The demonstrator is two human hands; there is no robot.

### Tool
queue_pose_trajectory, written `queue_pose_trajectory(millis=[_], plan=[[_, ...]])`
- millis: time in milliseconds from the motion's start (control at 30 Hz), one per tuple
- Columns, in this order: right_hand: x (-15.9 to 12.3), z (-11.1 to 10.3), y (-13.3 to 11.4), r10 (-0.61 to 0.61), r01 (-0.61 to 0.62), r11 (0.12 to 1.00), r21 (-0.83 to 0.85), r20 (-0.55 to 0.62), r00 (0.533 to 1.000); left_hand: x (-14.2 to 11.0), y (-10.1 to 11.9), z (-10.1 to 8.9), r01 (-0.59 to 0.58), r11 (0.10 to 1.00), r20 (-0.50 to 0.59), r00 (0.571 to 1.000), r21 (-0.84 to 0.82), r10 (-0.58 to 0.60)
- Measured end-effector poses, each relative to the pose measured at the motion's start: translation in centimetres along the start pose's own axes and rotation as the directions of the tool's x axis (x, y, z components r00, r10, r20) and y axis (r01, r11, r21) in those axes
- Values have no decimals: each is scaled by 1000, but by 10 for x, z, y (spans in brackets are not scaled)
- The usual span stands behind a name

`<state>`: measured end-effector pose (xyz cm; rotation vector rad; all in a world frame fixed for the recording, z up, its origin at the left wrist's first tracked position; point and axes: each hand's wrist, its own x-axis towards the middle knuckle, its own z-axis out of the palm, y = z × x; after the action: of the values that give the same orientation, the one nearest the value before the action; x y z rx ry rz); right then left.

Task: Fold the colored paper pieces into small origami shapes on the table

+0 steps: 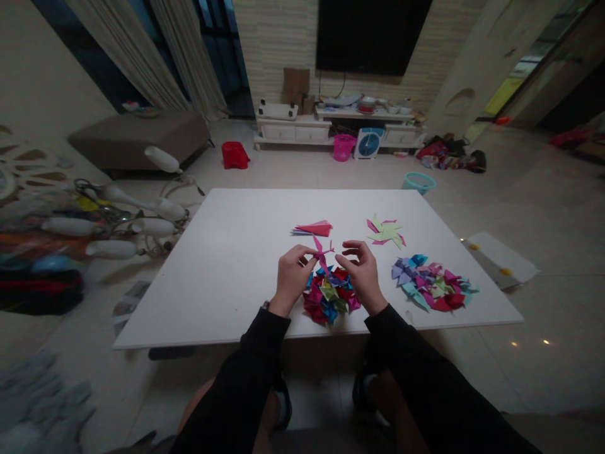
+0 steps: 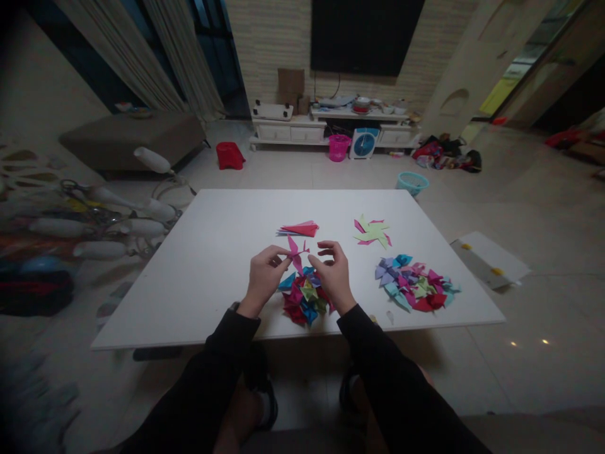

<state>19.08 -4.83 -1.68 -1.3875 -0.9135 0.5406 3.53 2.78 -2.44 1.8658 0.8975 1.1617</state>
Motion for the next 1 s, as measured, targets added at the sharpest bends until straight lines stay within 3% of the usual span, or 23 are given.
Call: queue_pose_trajectory(millis=[167, 500, 667, 867, 1000], plan=[[-5, 0, -9, -289, 293, 908, -299, 61, 955, -5, 0, 4, -182, 976, 12, 983, 121, 182], [-4, -2, -6, -404, 429, 823, -373, 147, 903, -4, 1, 4, -185, 981, 38, 982, 60, 183], [-4, -2, -6, -416, 443, 815, -373, 155, 896, -3, -2, 1, -143, 990, 64, 988, 10, 142], [-3, -10, -8, -331, 357, 853, -379, 135, 934, -1, -2, -1, -56, 998, 30, 998, -34, 57], [-3, -11, -11, -257, 273, 897, -347, 92, 962, 3, -4, -2, 129, 978, 39, 991, -163, -125]])
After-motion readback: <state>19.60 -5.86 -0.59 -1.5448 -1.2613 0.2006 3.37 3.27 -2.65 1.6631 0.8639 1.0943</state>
